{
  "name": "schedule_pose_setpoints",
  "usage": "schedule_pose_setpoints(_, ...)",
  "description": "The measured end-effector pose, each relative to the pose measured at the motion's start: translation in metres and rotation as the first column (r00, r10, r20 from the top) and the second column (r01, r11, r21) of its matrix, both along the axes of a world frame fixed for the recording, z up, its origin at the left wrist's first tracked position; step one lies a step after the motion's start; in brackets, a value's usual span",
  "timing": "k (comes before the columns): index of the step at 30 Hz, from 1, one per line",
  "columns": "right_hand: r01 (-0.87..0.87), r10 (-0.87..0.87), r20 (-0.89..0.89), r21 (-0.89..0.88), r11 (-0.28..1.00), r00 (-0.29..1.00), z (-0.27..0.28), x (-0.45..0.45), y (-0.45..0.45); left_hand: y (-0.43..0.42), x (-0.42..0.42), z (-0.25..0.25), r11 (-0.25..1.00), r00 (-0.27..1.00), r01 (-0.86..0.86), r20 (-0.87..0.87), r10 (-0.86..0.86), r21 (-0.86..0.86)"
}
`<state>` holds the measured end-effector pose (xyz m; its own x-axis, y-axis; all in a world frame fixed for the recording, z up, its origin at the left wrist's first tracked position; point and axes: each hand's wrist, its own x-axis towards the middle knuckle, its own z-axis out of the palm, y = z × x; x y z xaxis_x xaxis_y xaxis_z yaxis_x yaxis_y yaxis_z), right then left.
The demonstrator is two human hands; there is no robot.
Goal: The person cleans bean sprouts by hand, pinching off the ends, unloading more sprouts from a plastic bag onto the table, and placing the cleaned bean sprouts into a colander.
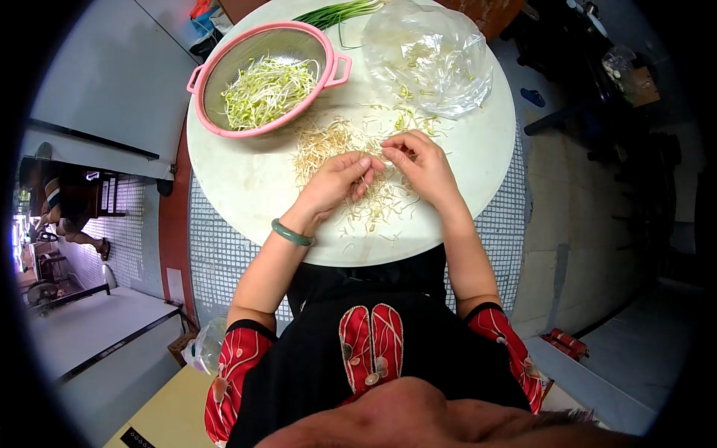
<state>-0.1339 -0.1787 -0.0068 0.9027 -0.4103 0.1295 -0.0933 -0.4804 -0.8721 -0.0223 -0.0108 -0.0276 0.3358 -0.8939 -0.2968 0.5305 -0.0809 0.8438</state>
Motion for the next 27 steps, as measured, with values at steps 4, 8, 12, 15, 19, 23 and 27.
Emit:
schedule_pose_setpoints(4, -0.141, 0.166, 0.131, -0.184, 0.973, 0.977, 0.011, 0.006, 0.006, -0.002, -0.005, 0.002, 0.989, 0.988, 0.119, 0.086, -0.127, 0.089)
schedule_pose_setpoints(8, -0.18, 0.283, 0.118, -0.533, 0.827, 0.952, 0.011, 0.01, 0.005, -0.002, -0.003, -0.001, 0.976, 0.958, 0.156, 0.216, -0.186, 0.149)
schedule_pose_setpoints(12, -0.167, 0.299, 0.099, -0.647, 0.744, 0.949, 0.016, 0.005, 0.009, 0.001, -0.004, 0.005, 0.96, 0.719, 0.141, 0.642, -0.267, 0.242)
schedule_pose_setpoints(15, -0.064, 0.222, 0.208, -0.576, 0.815, 0.953, 0.016, -0.002, -0.006, 0.008, 0.001, 0.021, 0.949, 0.336, 0.121, 0.888, -0.314, 0.29)
schedule_pose_setpoints(19, -0.08, 0.18, 0.133, -0.547, 0.833, 0.975, 0.013, -0.022, -0.014, 0.021, 0.045, 0.053, 0.968, 0.17, -0.187, 0.965, 0.198, -0.165)
schedule_pose_setpoints(23, 0.035, 0.034, 0.119, -0.534, 0.845, 0.992, 0.013, -0.046, -0.01, 0.02, 0.103, 0.086, 0.891, -0.273, -0.452, 0.957, -0.095, -0.04)
schedule_pose_setpoints(27, 0.333, -0.243, 0.323, -0.26, 0.906, 0.915, -0.014, -0.107, -0.038, 0.028, 0.135, 0.046, 0.89, -0.318, -0.454, 0.939, -0.132, -0.029)
